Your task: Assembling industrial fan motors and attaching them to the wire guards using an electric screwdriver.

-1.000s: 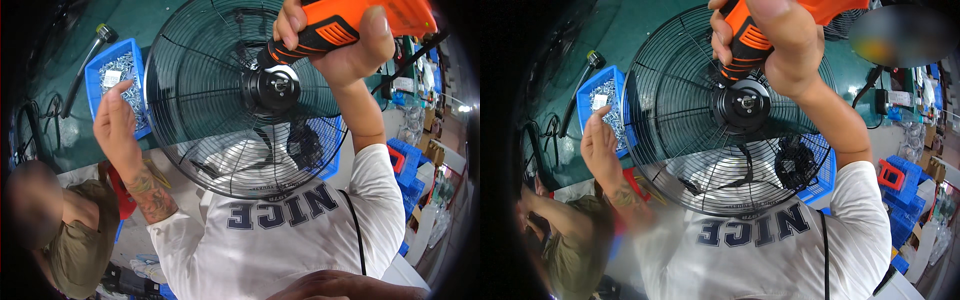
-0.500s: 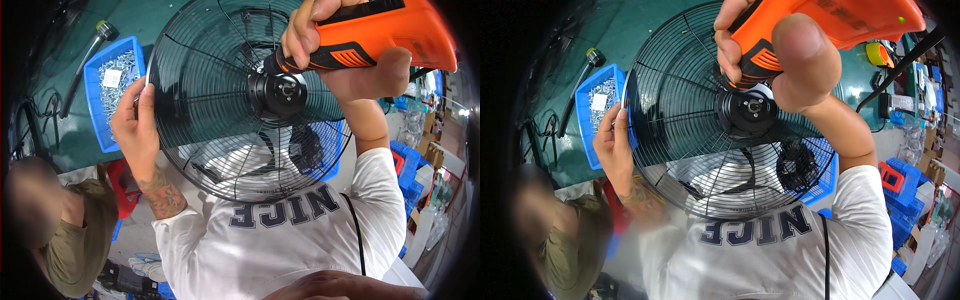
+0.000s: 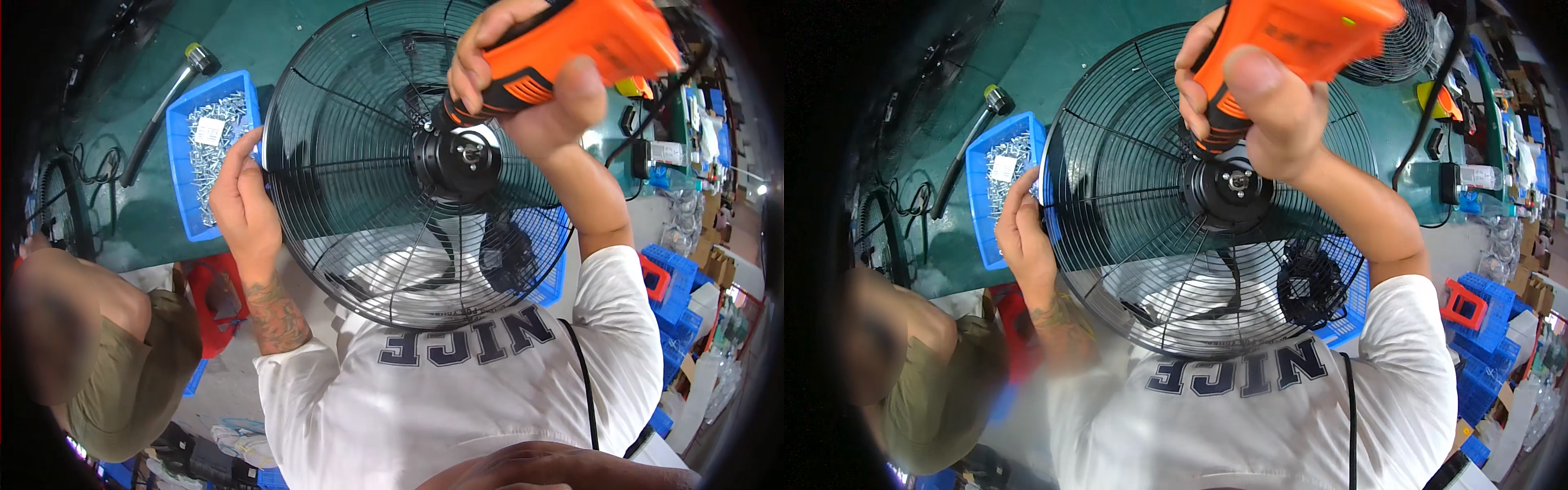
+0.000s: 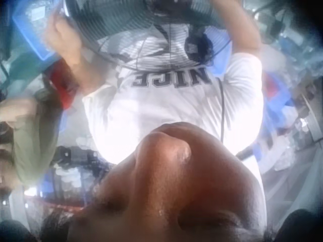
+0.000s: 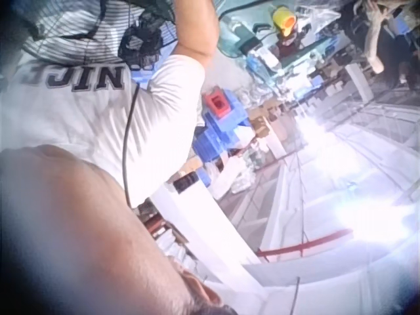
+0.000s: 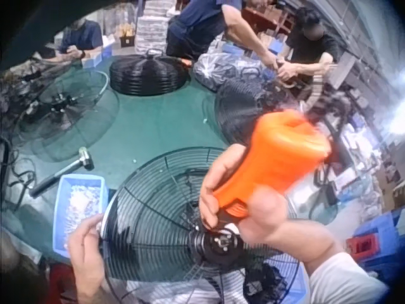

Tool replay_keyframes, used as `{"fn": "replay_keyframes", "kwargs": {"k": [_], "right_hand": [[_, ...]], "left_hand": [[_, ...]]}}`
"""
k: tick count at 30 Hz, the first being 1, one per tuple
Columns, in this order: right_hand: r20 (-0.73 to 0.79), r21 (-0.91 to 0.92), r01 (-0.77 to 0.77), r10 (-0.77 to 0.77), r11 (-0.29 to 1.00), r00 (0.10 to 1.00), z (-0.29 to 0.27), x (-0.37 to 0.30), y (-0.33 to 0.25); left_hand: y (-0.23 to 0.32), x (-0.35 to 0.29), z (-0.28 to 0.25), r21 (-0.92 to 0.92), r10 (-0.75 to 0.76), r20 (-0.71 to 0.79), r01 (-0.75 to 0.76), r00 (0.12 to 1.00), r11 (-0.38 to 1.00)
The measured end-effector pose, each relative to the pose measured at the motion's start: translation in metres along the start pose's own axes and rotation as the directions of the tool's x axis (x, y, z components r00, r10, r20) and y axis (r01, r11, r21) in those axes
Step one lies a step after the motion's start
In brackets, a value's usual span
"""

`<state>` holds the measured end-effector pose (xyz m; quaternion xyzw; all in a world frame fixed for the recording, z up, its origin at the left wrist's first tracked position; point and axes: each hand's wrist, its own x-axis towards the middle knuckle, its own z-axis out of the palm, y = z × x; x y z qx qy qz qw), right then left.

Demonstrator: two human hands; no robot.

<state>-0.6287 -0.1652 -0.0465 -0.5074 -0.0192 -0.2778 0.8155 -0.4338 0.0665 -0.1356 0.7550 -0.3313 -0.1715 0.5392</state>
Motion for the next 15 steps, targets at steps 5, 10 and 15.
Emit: {"fn": "replay_keyframes", "kwargs": {"k": [5,10,15], "right_hand": [[-0.115,-0.437,0.054,-0.115,0.898,0.987,0.008,-0.006,0.008],[-0.001,-0.494,0.012,-0.015,0.870,1.000,0.006,-0.005,-0.005],[0.141,-0.234,0.203,-0.174,0.951,0.975,0.026,-0.002,-0.040]], "left_hand": [[0.023,-0.012,-0.001,0.086,0.132,-0.200,-0.117,0.971,0.989],[0.060,-0.040,0.007,-0.044,0.152,0.020,-0.151,0.988,0.988],[0.082,-0.042,0.024,0.030,0.495,0.204,-0.511,0.845,0.859]]}}
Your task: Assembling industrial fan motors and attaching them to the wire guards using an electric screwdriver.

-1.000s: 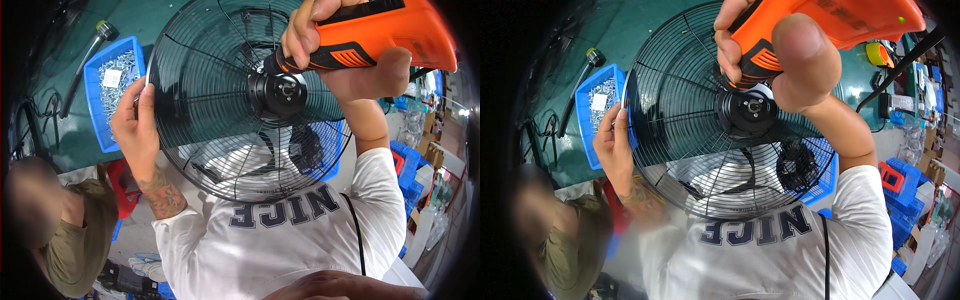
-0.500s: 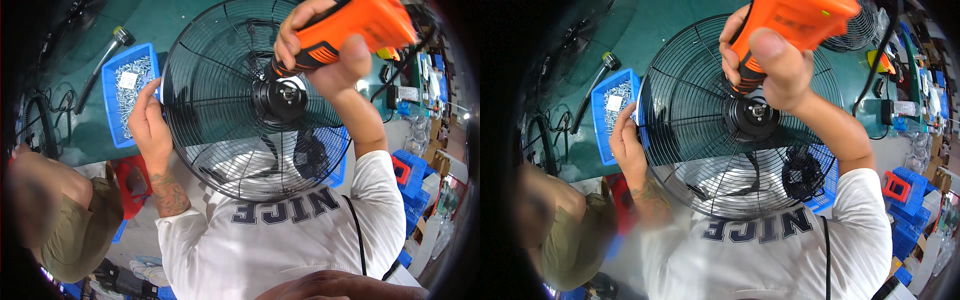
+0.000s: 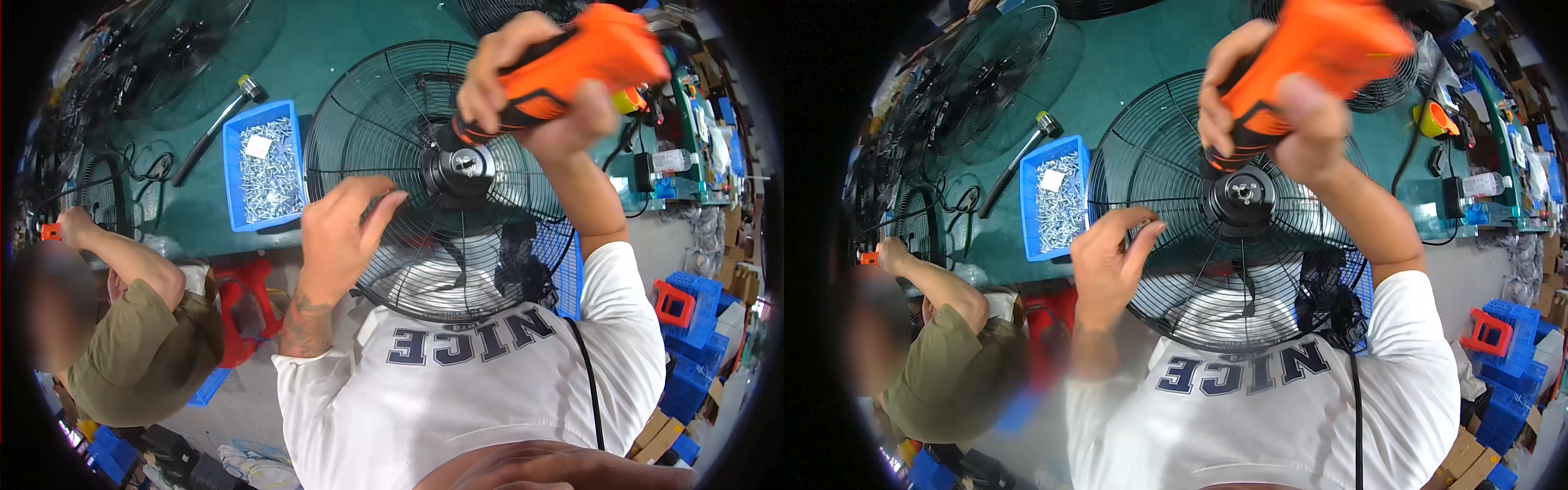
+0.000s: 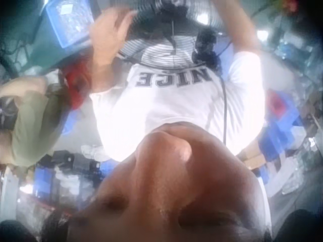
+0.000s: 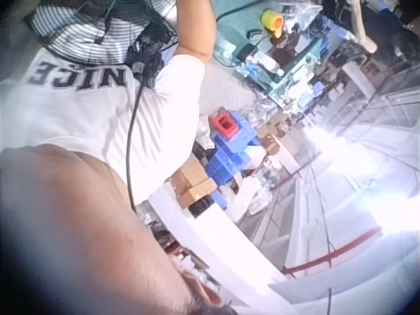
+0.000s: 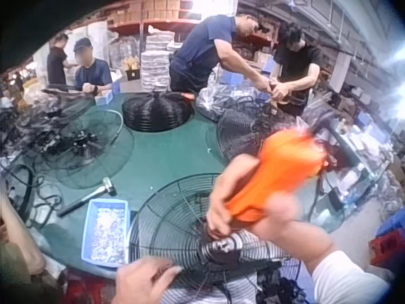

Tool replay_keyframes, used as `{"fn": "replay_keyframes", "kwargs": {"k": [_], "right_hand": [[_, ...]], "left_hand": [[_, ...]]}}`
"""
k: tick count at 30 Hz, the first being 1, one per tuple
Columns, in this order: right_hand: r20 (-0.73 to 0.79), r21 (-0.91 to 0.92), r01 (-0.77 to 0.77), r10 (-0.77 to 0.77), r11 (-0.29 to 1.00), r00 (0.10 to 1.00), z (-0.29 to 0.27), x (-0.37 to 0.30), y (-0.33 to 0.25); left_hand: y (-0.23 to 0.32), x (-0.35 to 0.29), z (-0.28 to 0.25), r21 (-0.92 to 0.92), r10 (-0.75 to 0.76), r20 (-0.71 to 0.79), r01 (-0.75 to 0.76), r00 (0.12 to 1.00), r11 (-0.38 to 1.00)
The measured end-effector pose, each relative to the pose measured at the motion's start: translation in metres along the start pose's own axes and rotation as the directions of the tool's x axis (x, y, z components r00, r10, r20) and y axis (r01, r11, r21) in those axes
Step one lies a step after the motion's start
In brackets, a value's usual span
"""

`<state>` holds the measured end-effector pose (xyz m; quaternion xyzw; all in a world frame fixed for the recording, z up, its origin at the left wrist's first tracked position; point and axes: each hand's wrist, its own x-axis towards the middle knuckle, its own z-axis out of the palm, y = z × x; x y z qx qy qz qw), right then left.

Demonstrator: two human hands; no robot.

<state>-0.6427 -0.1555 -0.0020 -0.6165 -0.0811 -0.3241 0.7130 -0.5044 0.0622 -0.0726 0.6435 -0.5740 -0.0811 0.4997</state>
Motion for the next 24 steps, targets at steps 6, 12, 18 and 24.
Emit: {"fn": "replay_keyframes", "kwargs": {"k": [6,12,18,24], "right_hand": [[0.362,0.091,0.067,-0.096,0.994,0.927,0.026,-0.006,-0.066],[0.453,0.004,0.032,-0.030,0.999,0.891,0.022,-0.013,-0.072],[0.446,0.025,0.021,-0.030,0.999,0.894,0.023,-0.013,-0.062],[0.379,0.045,-0.069,0.047,0.997,0.924,0.029,-0.014,-0.050]], "left_hand": [[0.015,0.005,0.017,-0.144,0.016,0.205,0.014,0.979,0.990],[0.021,0.004,0.023,-0.176,0.061,0.245,-0.017,0.968,0.984],[0.017,-0.001,0.028,-0.184,0.074,0.215,-0.034,0.974,0.982],[0.006,-0.007,0.027,-0.111,0.104,0.185,-0.084,0.977,0.990]]}}
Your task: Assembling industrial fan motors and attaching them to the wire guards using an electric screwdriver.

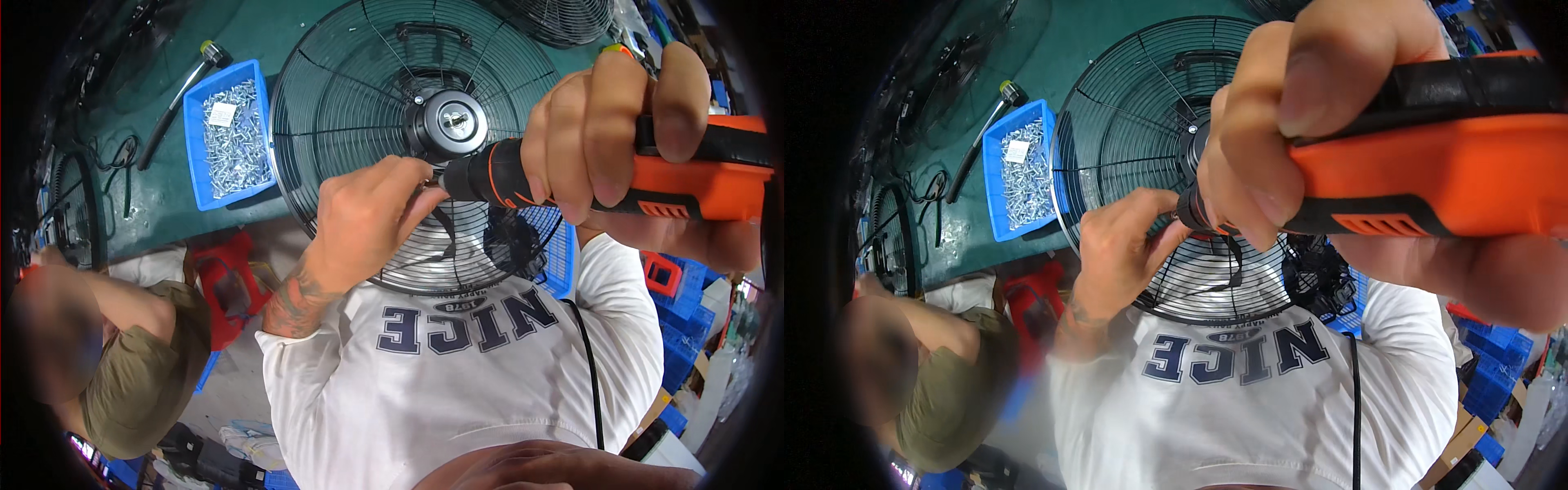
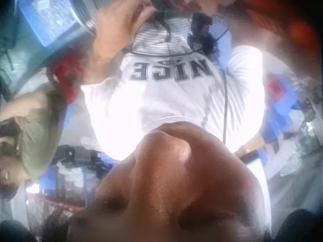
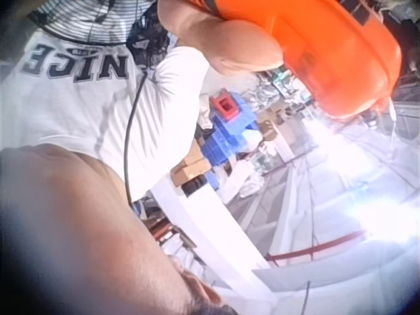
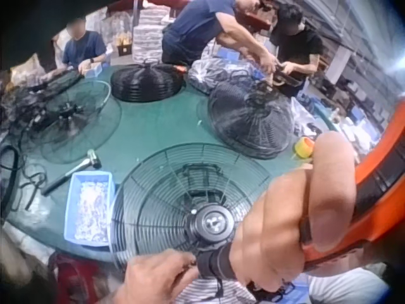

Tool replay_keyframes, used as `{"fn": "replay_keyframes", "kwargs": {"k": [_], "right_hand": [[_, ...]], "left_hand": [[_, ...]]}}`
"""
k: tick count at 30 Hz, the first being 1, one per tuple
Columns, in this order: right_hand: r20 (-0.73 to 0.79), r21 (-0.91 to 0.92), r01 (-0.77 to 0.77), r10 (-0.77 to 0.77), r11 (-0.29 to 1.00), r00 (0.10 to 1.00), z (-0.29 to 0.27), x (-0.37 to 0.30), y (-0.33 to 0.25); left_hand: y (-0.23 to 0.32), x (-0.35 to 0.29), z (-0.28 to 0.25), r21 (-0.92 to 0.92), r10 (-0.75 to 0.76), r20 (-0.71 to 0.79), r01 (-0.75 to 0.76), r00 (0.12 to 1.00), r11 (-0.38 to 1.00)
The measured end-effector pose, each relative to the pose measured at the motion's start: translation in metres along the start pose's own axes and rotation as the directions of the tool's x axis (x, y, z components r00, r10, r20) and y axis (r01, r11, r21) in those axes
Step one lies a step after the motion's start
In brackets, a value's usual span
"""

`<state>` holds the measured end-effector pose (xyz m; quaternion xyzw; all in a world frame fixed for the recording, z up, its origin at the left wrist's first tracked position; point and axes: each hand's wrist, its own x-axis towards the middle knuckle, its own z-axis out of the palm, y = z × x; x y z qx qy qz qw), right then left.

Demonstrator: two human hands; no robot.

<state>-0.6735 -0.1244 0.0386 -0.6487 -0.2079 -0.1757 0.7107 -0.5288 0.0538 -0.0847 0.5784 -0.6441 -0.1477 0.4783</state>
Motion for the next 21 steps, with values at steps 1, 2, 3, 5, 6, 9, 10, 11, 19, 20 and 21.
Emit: {"fn": "replay_keyframes", "kwargs": {"k": [1,2,3,5,6,9,10,11,19,20,21], "right_hand": [[-0.001,-0.008,-0.026,0.026,1.000,1.000,0.000,0.001,0.001],[-0.012,-0.014,-0.038,0.037,0.999,0.999,0.001,-0.001,0.000],[-0.081,-0.080,-0.046,0.040,0.996,0.996,0.002,-0.005,-0.001],[-0.130,-0.132,-0.061,0.044,0.989,0.991,0.007,-0.006,0.008],[-0.239,-0.098,0.019,-0.042,0.995,0.970,0.010,-0.012,0.026],[-0.318,-0.077,0.008,-0.033,0.997,0.948,0.005,-0.019,0.042],[-0.287,-0.090,-0.056,0.028,0.994,0.958,0.002,-0.022,0.045],[-0.340,-0.069,-0.104,0.075,0.992,0.938,0.007,-0.022,0.044],[-0.457,-0.211,-0.288,0.166,0.934,0.874,0.025,-0.026,0.054],[-0.457,-0.207,-0.290,0.170,0.934,0.873,0.023,-0.027,0.057],[-0.396,-0.209,-0.229,0.132,0.951,0.909,0.019,-0.029,0.061]], "left_hand": [[-0.003,0.000,-0.001,-0.030,0.004,-0.028,-0.005,1.000,1.000],[-0.006,0.005,-0.010,-0.050,-0.036,-0.103,0.031,0.994,0.998],[-0.011,0.006,-0.032,-0.010,-0.183,-0.061,0.183,0.981,0.983],[-0.043,-0.003,-0.060,-0.517,-0.489,-0.348,0.271,0.800,0.812],[-0.067,-0.014,-0.083,-0.890,-0.743,-0.332,0.066,0.581,0.451],[-0.093,-0.036,-0.106,-0.963,-0.770,-0.261,-0.208,0.582,0.169],[-0.095,-0.033,-0.105,-0.968,-0.830,-0.203,-0.232,0.519,0.091],[-0.089,-0.030,-0.097,-0.985,-0.829,-0.154,-0.153,0.537,0.083],[-0.068,-0.019,-0.065,-0.945,-0.679,-0.223,0.016,0.699,0.327],[-0.066,-0.017,-0.060,-0.945,-0.683,-0.222,0.018,0.696,0.326],[-0.064,-0.016,-0.057,-0.926,-0.633,-0.183,0.085,0.752,0.368]]}}
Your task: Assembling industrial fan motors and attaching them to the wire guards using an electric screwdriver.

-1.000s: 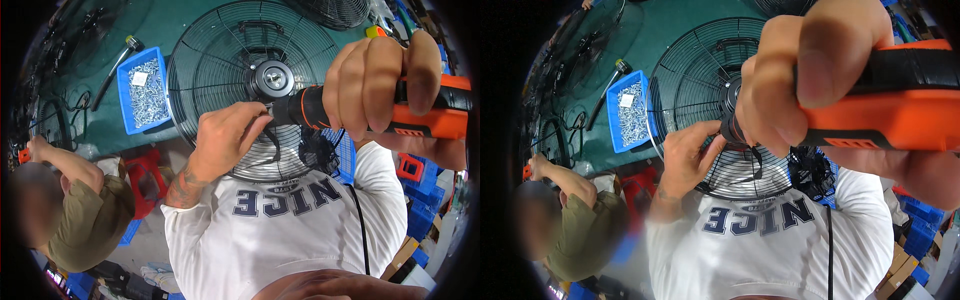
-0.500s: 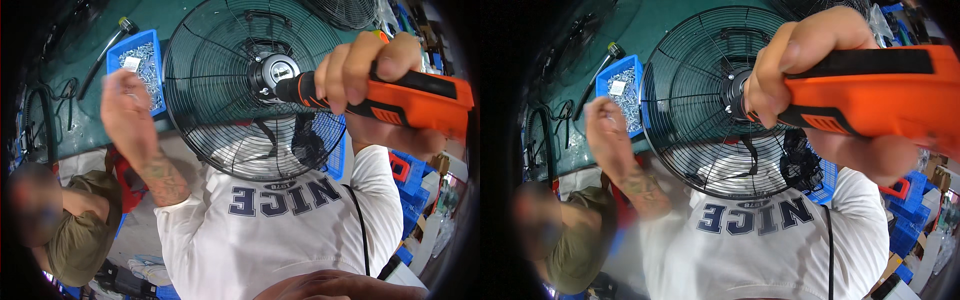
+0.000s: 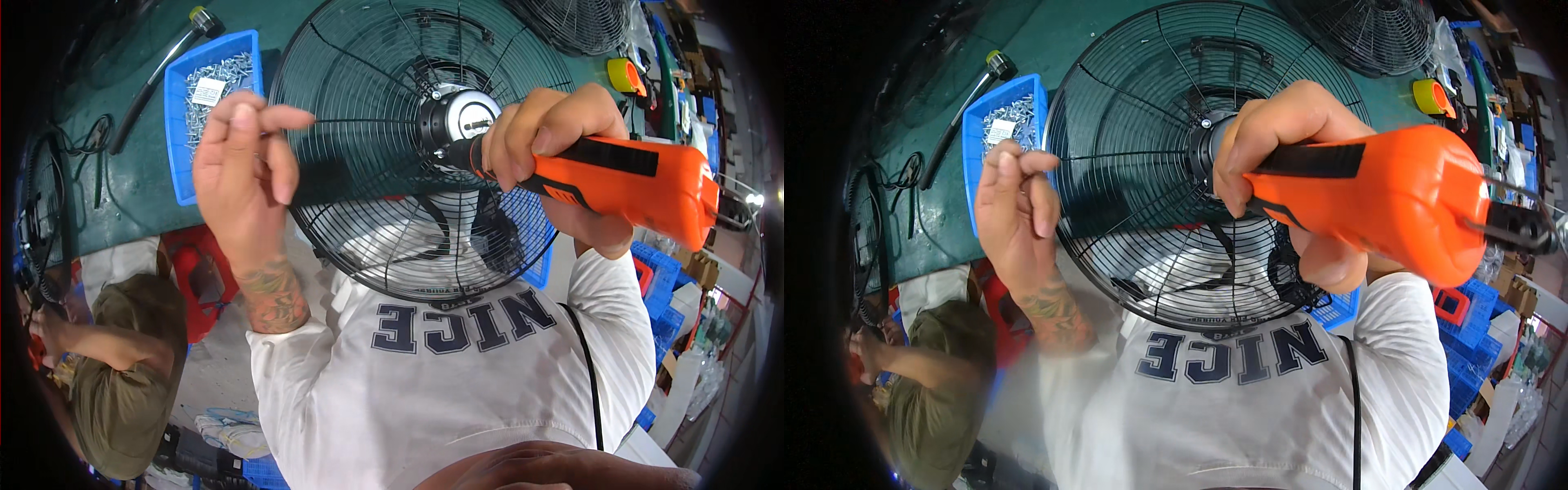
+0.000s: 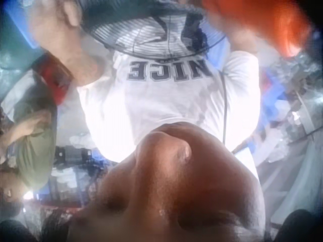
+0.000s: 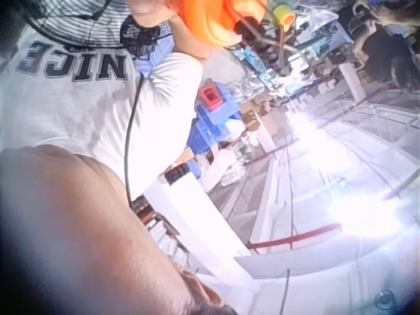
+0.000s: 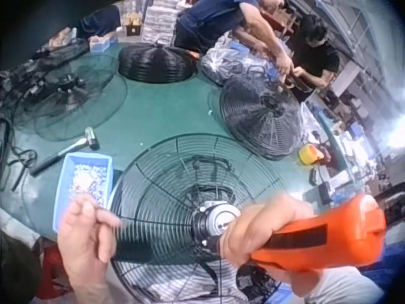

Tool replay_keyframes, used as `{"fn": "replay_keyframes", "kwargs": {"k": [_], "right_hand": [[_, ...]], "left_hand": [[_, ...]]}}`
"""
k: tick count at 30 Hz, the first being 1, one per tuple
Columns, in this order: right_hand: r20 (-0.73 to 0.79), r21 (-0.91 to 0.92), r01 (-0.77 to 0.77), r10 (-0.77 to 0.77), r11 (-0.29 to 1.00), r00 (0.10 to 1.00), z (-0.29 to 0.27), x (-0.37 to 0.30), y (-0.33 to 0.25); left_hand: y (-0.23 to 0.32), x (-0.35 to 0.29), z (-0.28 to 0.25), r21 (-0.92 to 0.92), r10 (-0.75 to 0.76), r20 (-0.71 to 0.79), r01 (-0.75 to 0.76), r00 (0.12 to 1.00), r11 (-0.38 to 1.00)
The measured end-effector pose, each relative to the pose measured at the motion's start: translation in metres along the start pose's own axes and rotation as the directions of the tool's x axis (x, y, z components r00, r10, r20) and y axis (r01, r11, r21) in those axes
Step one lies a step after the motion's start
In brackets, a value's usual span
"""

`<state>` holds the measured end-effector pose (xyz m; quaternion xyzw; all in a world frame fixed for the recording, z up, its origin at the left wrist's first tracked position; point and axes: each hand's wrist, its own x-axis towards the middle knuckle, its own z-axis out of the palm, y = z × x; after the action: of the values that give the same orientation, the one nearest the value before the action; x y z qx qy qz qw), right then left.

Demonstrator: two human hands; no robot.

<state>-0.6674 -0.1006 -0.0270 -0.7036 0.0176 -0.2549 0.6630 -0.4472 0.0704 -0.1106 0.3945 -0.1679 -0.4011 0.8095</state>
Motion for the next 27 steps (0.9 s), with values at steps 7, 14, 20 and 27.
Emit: {"fn": "replay_keyframes", "kwargs": {"k": [7,14,20,27], "right_hand": [[0.013,0.200,0.276,-0.284,0.940,0.959,-0.003,0.007,0.026],[0.010,0.198,0.276,-0.283,0.941,0.959,-0.004,0.003,0.028],[0.146,0.078,0.063,-0.074,0.995,0.987,-0.012,0.003,0.019],[-0.002,0.007,0.131,-0.131,0.991,0.991,0.008,-0.003,0.015]], "left_hand": [[-0.004,0.000,0.024,0.366,-0.068,0.007,0.061,0.998,0.928],[-0.009,-0.008,0.029,0.331,-0.031,0.080,0.003,0.996,0.944],[-0.012,-0.009,0.024,0.444,-0.023,0.172,-0.057,0.985,0.894],[-0.014,-0.015,0.042,0.679,-0.004,0.248,-0.171,0.969,0.714]]}}
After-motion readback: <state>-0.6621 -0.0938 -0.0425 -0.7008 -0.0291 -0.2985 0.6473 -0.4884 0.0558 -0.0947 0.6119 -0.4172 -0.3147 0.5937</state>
